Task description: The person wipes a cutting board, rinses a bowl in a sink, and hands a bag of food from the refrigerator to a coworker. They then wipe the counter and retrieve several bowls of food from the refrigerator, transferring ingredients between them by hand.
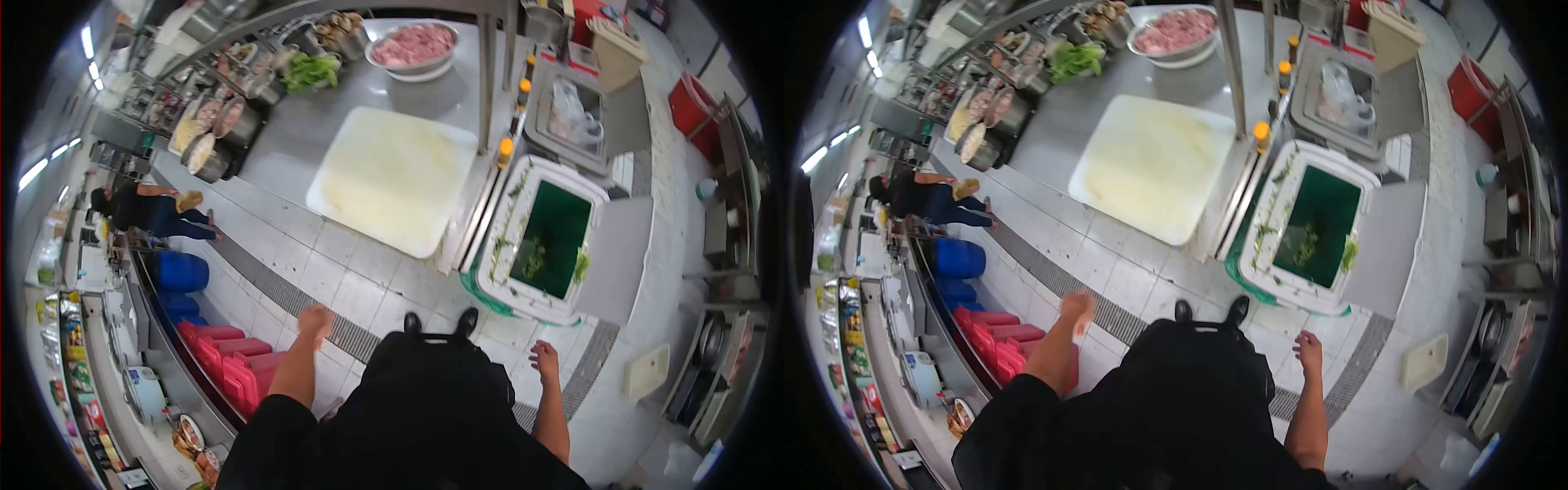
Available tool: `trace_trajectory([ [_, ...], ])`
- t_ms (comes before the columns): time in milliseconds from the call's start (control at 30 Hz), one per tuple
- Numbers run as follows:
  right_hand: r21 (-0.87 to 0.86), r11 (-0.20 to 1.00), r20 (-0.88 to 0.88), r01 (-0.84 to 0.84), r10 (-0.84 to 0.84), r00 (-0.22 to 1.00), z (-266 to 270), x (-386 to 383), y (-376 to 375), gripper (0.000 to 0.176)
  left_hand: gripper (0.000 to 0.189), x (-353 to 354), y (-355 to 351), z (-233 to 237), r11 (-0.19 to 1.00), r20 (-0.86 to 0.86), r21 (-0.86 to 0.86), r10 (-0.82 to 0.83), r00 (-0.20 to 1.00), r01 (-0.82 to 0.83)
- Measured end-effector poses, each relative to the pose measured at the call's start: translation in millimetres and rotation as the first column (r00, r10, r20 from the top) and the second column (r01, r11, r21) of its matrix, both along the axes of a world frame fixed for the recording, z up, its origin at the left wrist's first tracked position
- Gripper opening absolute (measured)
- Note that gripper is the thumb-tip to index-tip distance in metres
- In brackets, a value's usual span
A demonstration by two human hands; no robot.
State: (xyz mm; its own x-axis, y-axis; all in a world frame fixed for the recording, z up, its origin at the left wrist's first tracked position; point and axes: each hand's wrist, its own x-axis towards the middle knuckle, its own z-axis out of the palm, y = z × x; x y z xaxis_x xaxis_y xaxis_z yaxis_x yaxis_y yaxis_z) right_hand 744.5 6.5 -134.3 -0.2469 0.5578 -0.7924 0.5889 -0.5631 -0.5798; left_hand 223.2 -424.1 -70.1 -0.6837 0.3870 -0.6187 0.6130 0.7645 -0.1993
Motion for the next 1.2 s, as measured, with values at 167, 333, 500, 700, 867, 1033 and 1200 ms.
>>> trace_trajectory([
  [167, -0.092, 0.962, -0.251, -0.256, 0.226, 0.941, 49.7, -75.2, 14.3, 0.042, 0.034, 9.9, -98.3, 85.9, 0.615, -0.159, 0.447, 0.769, 0.619, -0.65],
  [333, -0.02, 0.673, -0.553, -0.74, 0.609, 0.568, 134.2, -266.1, -24.8, 0.045, 0.039, -6.4, -132.0, 31.3, -0.226, 0.376, 0.884, 0.865, 0.333, -0.41],
  [500, 0.243, 0.526, -0.483, -0.815, 0.794, 0.368, 172.6, -450.5, -160.7, 0.055, 0.022, 13.0, -19.2, 119.7, -0.641, 0.839, 0.541, 0.365, 0.404, -0.544],
  [700, -0.45, 0.515, -0.808, -0.729, 0.112, 0.578, 137.8, -602.8, -241.7, 0.05, 0.043, -11.9, -32.2, 142.3, 0.033, 0.594, 0.75, 0.405, 0.695, -0.66],
  [867, -0.101, 0.842, -0.83, -0.531, 0.223, 0.512, 272.4, -667.3, -191.8, 0.048, 0.05, -43.2, -168.3, 75.6, 0.296, 0.487, 0.59, 0.612, 0.623, -0.752],
  [1033, 0.631, 0.655, -0.456, -0.416, 0.746, 0.485, 248.4, -759.1, -82.6, 0.033, 0.045, -57.8, -275.8, -9.9, 0.214, 0.486, 0.576, 0.686, 0.542, -0.789],
  [1200, 0.845, -0.043, 0.473, -0.532, 0.524, 0.709, 134.2, -831.4, -95.5, 0.069, 0.034, -34.3, -322.6, -59.6, -0.303, 0.611, 0.367, 0.791, -0.018, -0.88],
])
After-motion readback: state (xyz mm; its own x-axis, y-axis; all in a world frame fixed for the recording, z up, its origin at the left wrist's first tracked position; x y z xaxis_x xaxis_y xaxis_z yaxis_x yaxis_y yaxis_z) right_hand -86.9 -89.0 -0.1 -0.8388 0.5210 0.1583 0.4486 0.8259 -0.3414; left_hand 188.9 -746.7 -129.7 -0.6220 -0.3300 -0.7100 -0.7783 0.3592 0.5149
